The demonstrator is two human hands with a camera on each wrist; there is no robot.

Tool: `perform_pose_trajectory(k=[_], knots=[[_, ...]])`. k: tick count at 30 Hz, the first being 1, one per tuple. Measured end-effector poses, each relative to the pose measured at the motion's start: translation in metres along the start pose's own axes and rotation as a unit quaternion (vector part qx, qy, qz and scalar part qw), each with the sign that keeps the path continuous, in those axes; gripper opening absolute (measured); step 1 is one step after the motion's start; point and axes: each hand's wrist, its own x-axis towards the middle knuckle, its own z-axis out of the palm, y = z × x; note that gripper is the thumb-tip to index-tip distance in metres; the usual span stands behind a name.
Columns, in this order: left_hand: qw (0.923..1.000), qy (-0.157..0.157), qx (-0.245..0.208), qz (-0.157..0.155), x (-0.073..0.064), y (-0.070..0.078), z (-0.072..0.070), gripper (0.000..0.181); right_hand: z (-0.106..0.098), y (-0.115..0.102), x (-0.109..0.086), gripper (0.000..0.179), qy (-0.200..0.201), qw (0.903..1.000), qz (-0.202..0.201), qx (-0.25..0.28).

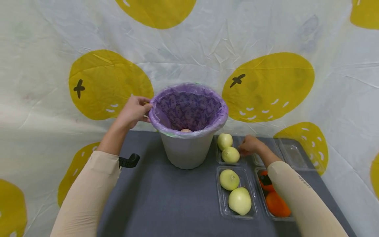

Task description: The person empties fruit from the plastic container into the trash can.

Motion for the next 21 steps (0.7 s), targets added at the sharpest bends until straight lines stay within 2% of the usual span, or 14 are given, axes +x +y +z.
perform_pose_trajectory(k=[3, 12, 21], knots=[[1.0000, 0.001, -0.003, 0.000, 0.000, 0.000, 0.001, 0.048, 0.001, 0.001, -0.001, 0.025, -0.003, 0.9999, 0.003, 0.014], [1.0000, -0.002, -0.003, 0.001, 0.003, -0.001, 0.001, 0.048, -0.002, 0.006, -0.005, 0.025, -0.002, 0.9949, -0.004, 0.101], [1.0000, -0.002, -0.005, 0.000, 0.002, -0.002, 0.000, 0.048, -0.009, 0.004, -0.011, 0.032, 0.002, 0.9924, -0.022, 0.121]])
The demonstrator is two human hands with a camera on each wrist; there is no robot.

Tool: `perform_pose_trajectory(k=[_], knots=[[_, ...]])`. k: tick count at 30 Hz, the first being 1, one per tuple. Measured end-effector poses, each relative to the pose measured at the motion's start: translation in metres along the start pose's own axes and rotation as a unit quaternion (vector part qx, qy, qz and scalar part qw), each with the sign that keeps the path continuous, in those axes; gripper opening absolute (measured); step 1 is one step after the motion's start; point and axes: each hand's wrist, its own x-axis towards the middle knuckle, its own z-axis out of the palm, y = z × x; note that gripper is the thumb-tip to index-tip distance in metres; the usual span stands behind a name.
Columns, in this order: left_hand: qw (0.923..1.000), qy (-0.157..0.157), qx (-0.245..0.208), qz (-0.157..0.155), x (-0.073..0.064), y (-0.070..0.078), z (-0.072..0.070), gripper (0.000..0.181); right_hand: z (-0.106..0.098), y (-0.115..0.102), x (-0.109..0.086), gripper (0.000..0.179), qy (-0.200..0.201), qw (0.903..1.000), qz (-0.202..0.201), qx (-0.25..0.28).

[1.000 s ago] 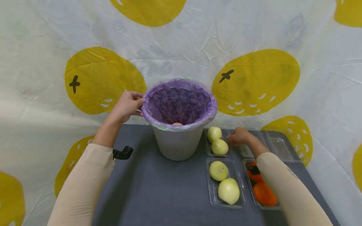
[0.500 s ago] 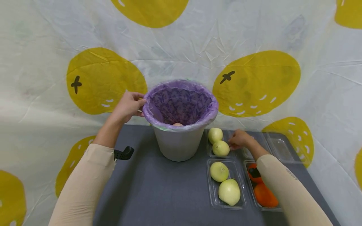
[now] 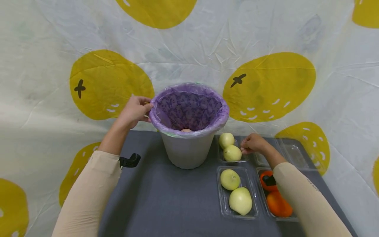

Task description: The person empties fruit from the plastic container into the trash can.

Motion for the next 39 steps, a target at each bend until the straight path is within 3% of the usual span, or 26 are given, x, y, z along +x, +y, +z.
perform_pose_trajectory(k=[7, 22, 39], knots=[[1.0000, -0.001, -0.001, 0.001, 0.001, 0.000, -0.001, 0.047, -0.010, -0.004, -0.009, 0.033, -0.003, 0.9993, -0.002, 0.036], [1.0000, 0.000, -0.005, 0.001, -0.001, -0.002, -0.001, 0.047, -0.024, -0.011, -0.031, 0.037, -0.003, 0.9980, -0.022, 0.059], [1.0000, -0.001, -0.002, 0.006, 0.000, -0.001, 0.000, 0.048, -0.051, -0.027, -0.058, 0.037, 0.003, 0.9985, -0.042, 0.036]])
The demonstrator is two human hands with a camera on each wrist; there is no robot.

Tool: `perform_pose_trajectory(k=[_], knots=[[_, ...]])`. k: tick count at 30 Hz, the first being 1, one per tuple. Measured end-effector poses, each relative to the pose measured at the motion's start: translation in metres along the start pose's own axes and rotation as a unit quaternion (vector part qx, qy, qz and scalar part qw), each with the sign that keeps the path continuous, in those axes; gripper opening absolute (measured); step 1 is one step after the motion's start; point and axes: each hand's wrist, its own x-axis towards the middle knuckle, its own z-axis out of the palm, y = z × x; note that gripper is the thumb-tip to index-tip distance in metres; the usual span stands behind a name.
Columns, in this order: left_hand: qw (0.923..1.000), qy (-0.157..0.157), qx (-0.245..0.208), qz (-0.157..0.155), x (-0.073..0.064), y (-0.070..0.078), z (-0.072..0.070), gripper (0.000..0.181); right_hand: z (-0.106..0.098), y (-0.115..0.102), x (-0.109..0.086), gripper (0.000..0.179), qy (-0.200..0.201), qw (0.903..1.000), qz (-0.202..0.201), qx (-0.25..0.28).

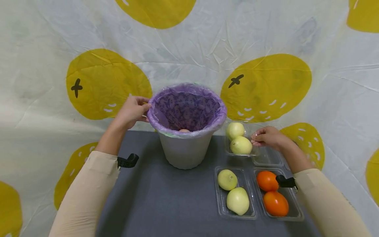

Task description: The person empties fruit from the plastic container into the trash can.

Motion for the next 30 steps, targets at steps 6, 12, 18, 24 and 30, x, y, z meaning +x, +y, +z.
perform_pose_trajectory(k=[6, 12, 18, 24, 30], knots=[[1.0000, -0.003, -0.001, -0.002, 0.000, 0.000, 0.002, 0.049, -0.011, -0.006, -0.009, 0.038, 0.008, 0.9998, -0.011, -0.016], [0.9999, -0.002, -0.009, -0.004, -0.001, -0.001, 0.001, 0.051, -0.026, -0.017, -0.014, 0.038, 0.023, 0.9994, -0.012, -0.023], [1.0000, -0.002, -0.007, 0.002, -0.003, 0.001, -0.002, 0.050, -0.037, -0.036, -0.022, 0.040, 0.031, 0.9988, -0.011, -0.036], [1.0000, -0.009, -0.004, 0.001, -0.004, 0.001, -0.003, 0.051, -0.051, -0.058, -0.032, 0.043, 0.026, 0.9987, -0.021, -0.038], [0.9999, -0.013, 0.000, 0.003, -0.005, 0.001, -0.002, 0.050, -0.064, -0.077, -0.039, 0.037, 0.037, 0.9989, -0.020, -0.022]])
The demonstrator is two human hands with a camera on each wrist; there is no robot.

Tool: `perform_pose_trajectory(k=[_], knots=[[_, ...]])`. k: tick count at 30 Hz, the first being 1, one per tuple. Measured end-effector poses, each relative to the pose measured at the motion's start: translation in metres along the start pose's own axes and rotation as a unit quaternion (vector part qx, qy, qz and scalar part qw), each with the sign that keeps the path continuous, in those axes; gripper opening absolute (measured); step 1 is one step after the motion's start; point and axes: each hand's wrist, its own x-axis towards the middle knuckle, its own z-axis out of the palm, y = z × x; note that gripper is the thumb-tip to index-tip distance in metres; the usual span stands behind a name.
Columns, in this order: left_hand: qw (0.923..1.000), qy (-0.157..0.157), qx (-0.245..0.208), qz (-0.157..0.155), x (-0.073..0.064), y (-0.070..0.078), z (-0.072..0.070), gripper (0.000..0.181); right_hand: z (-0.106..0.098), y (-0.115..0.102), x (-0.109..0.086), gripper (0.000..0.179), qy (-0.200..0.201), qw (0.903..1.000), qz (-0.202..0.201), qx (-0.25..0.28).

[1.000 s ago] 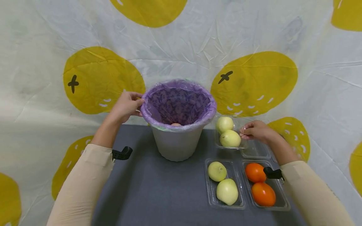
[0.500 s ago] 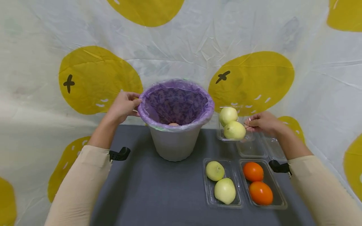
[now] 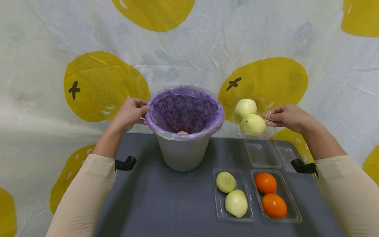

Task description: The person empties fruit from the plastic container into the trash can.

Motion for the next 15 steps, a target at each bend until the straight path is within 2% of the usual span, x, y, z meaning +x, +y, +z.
perform_pose_trajectory(k=[8, 15], knots=[[1.0000, 0.000, -0.001, -0.004, 0.003, -0.003, 0.001, 0.050, -0.013, -0.025, -0.006, 0.029, 0.027, 0.9996, -0.008, 0.000], [1.0000, 0.000, 0.004, -0.004, 0.004, -0.003, 0.000, 0.051, -0.018, -0.046, -0.006, 0.023, 0.028, 0.9994, -0.014, 0.015]])
